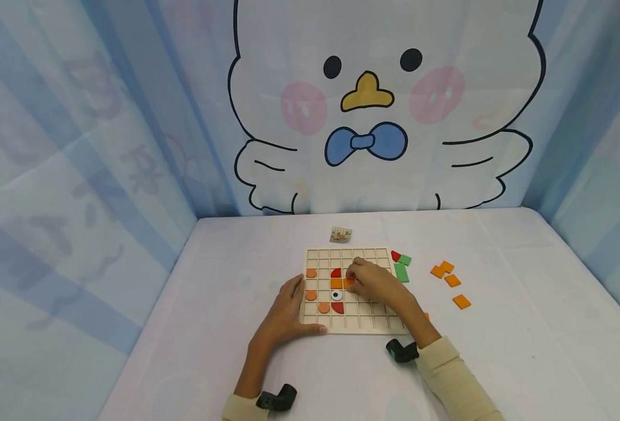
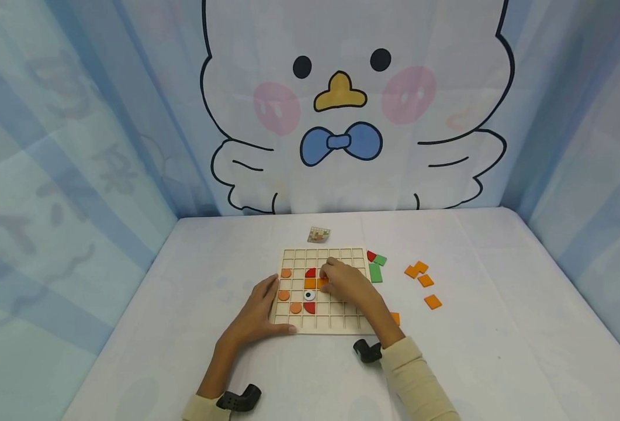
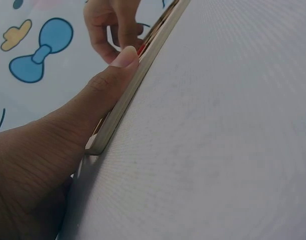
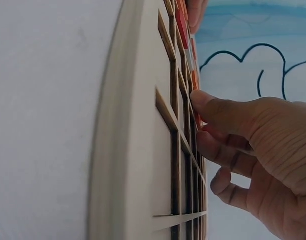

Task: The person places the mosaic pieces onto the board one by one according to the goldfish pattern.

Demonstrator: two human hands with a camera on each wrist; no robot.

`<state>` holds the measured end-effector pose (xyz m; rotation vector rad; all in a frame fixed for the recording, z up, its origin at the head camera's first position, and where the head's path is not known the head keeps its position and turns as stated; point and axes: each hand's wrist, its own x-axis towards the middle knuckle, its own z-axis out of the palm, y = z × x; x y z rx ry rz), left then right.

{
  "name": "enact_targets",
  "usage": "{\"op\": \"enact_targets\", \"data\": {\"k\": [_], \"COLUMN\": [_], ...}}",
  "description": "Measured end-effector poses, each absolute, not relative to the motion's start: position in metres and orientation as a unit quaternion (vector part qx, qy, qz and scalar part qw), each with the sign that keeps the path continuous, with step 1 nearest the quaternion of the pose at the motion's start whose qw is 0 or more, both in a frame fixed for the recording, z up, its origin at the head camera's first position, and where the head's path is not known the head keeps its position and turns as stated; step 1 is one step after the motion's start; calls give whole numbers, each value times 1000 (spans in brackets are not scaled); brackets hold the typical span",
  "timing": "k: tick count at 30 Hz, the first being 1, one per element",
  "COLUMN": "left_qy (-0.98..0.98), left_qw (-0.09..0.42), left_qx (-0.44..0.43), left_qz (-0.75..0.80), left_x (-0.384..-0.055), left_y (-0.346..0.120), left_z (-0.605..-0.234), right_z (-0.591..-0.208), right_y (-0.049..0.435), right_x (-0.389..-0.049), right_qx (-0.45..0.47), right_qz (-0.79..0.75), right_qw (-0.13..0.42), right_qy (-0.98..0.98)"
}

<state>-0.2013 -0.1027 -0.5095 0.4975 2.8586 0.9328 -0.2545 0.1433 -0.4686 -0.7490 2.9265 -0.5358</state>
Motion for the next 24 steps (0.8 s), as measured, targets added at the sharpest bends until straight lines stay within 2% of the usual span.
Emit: {"op": "enact_targets", "data": {"k": [24], "left_qy": [940], "left_qw": [45], "left_qx": [162], "left_qz": [295], "left_x": [-201], "left_y": [-103], "left_z": [-510], "right_z": [-461], "right_y": [161], "right_x": [-251], "right_qx": [-238], "right_qz": [-226], "right_qw": [38], "right_qy": [944]}}
